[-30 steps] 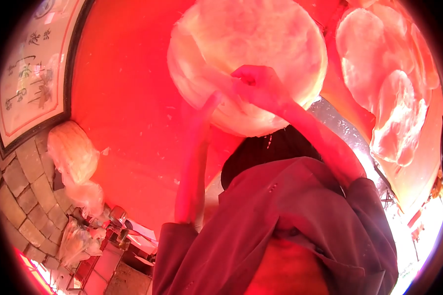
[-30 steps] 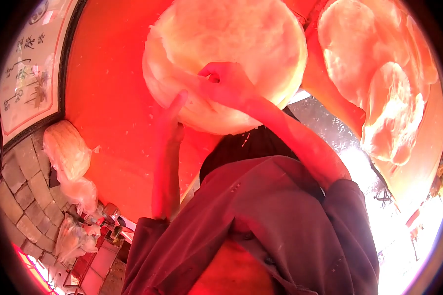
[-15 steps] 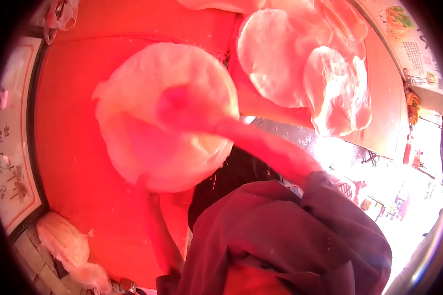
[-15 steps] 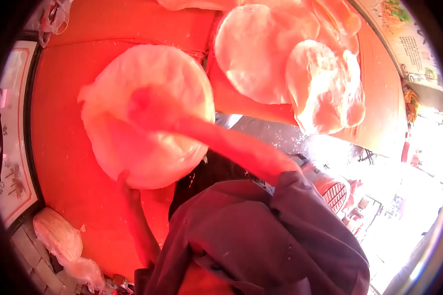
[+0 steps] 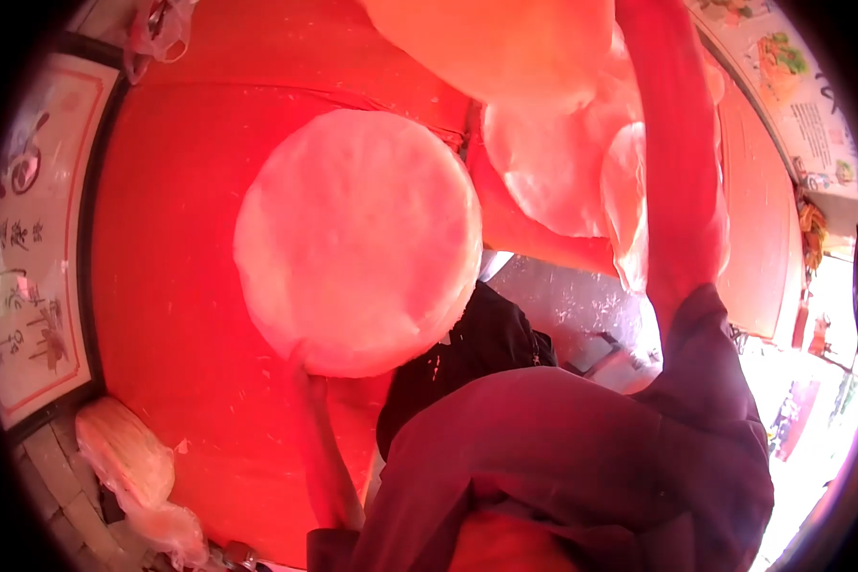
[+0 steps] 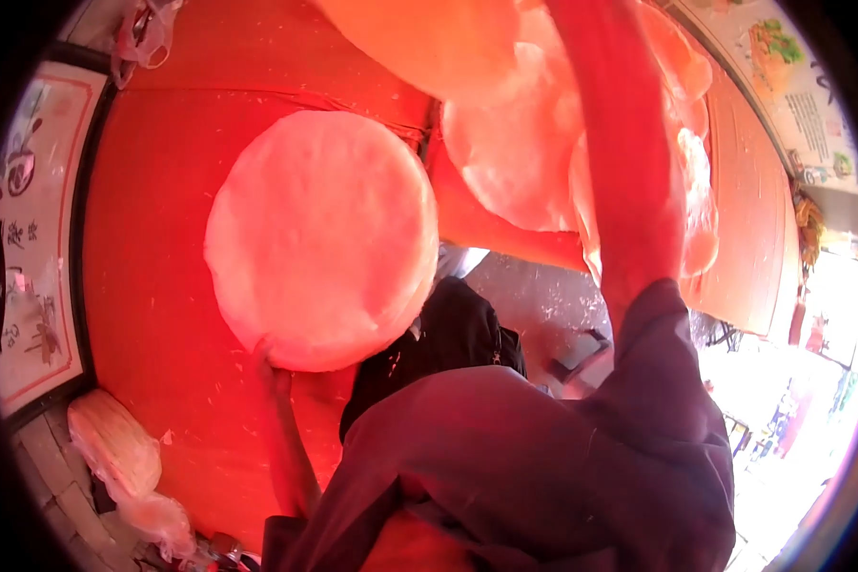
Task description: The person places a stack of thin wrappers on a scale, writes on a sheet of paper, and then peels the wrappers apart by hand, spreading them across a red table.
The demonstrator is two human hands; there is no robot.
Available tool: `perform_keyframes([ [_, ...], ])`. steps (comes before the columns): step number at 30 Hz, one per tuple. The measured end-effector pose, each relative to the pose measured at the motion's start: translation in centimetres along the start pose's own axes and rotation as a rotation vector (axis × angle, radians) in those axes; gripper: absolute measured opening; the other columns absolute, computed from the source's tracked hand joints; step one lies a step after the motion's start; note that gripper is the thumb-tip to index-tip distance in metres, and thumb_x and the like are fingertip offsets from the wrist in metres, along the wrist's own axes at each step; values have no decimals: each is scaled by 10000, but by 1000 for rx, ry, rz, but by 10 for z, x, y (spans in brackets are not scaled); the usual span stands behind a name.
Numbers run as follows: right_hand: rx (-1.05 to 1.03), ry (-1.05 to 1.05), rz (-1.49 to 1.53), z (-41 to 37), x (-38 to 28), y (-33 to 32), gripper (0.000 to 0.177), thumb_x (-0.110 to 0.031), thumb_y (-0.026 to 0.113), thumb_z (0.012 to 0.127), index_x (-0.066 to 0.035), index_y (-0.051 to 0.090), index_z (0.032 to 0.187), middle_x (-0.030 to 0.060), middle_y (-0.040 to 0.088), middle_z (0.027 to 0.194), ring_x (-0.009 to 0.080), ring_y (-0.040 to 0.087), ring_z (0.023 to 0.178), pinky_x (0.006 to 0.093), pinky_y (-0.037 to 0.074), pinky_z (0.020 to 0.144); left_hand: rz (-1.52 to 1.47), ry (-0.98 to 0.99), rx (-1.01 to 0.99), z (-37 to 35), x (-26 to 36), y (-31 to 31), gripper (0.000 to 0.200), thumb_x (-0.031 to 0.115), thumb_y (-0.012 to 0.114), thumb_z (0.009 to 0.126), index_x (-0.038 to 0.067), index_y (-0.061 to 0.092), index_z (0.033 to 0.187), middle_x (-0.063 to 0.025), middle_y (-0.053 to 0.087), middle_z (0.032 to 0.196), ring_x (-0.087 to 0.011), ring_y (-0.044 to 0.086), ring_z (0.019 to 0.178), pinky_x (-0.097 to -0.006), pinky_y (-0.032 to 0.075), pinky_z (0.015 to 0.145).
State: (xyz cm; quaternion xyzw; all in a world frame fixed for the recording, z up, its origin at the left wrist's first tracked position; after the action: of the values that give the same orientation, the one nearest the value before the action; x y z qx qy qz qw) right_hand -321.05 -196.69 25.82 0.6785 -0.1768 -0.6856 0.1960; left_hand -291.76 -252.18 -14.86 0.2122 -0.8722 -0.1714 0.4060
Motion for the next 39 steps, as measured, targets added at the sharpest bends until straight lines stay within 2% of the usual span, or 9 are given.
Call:
perform_keyframes([
  [5, 552, -186, -805, -68, 38, -241, 96, -126, 672, 837, -44, 663, 788, 48, 577, 602, 148, 535, 487, 273, 425, 437, -37, 69, 49, -14, 12, 30, 369, 109, 588, 866, 38, 479, 1211, -92, 561, 1161, -229, 546, 1089, -407, 473, 930],
  [7, 790, 214, -542, -126, 111, -318, 113, -133, 633, 882, -22, 645, 901, 85, 651, 770, 198, 640, 620, 302, 523, 521, -45, 103, 66, -24, 19, 42, 440, 81, 599, 859, 33, 446, 1268, -102, 546, 1212, -243, 533, 1131, -413, 465, 956],
  [8, 955, 119, -518, -156, 118, -279, 168, -142, 653, 844, -5, 649, 941, 115, 643, 766, 204, 607, 573, 310, 533, 513, -48, 123, 73, -31, 25, 51, 476, 67, 605, 855, 30, 430, 1296, -107, 538, 1237, -251, 527, 1152, -416, 461, 969],
  [10, 590, -6, -530, -160, 164, -268, 232, -105, 617, 882, -25, 621, 1099, 84, 663, 857, 200, 645, 675, 307, 551, 583, -42, 179, 70, -46, 42, 80, 550, 40, 615, 848, 25, 397, 1353, -117, 523, 1287, -265, 515, 1193, -422, 452, 995],
  [12, 370, -35, -604, -161, 191, -98, 288, -43, 609, 870, -7, 601, 1156, 80, 663, 923, 175, 645, 801, 275, 534, 680, -15, 241, 57, -59, 61, 113, 626, 13, 626, 841, 21, 364, 1409, -127, 508, 1338, -280, 503, 1234, -427, 444, 1020],
  [13, 136, 212, -495, -159, 246, -53, 374, 14, 651, 799, 4, 593, 1169, 61, 661, 967, 129, 627, 821, 258, 523, 659, 27, 274, 26, -62, 72, 125, 602, -15, 643, 825, 3, 401, 1376, -124, 535, 1290, -256, 530, 1182, -386, 459, 978],
  [18, -385, 195, -999, -195, 308, 165, 449, -229, 705, 815, -70, 603, 1222, 109, 675, 1018, 209, 659, 883, 325, 532, 744, 265, 283, -19, -64, 96, 168, 478, 17, 664, 827, -54, 485, 1264, -121, 601, 1173, -206, 602, 1050, -345, 487, 904],
  [37, -260, 442, -830, -192, 355, 166, 211, -186, 674, 855, 0, 674, 954, 48, 635, 757, 93, 582, 740, 276, 485, 684, 158, 265, 176, -67, 91, 174, 542, 41, 687, 814, -10, 472, 1309, -95, 589, 1191, -206, 573, 1108, -356, 454, 942],
  [39, -275, 322, -870, -190, 354, 174, 274, -257, 674, 818, 2, 681, 907, 99, 654, 711, 164, 595, 642, 321, 477, 603, 87, 310, -112, -67, 92, 179, 582, 31, 702, 799, -8, 462, 1328, -92, 577, 1218, -213, 552, 1140, -360, 445, 960],
])
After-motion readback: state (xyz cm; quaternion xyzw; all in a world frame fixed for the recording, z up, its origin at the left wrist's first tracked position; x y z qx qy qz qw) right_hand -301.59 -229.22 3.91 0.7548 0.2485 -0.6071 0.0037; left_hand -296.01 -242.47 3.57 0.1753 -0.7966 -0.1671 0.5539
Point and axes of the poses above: each hand's wrist, its own z-axis towards the middle knuckle, its own y-axis out of the palm, x = y × z, the point moved 10 cm from there along z, towards the middle knuckle
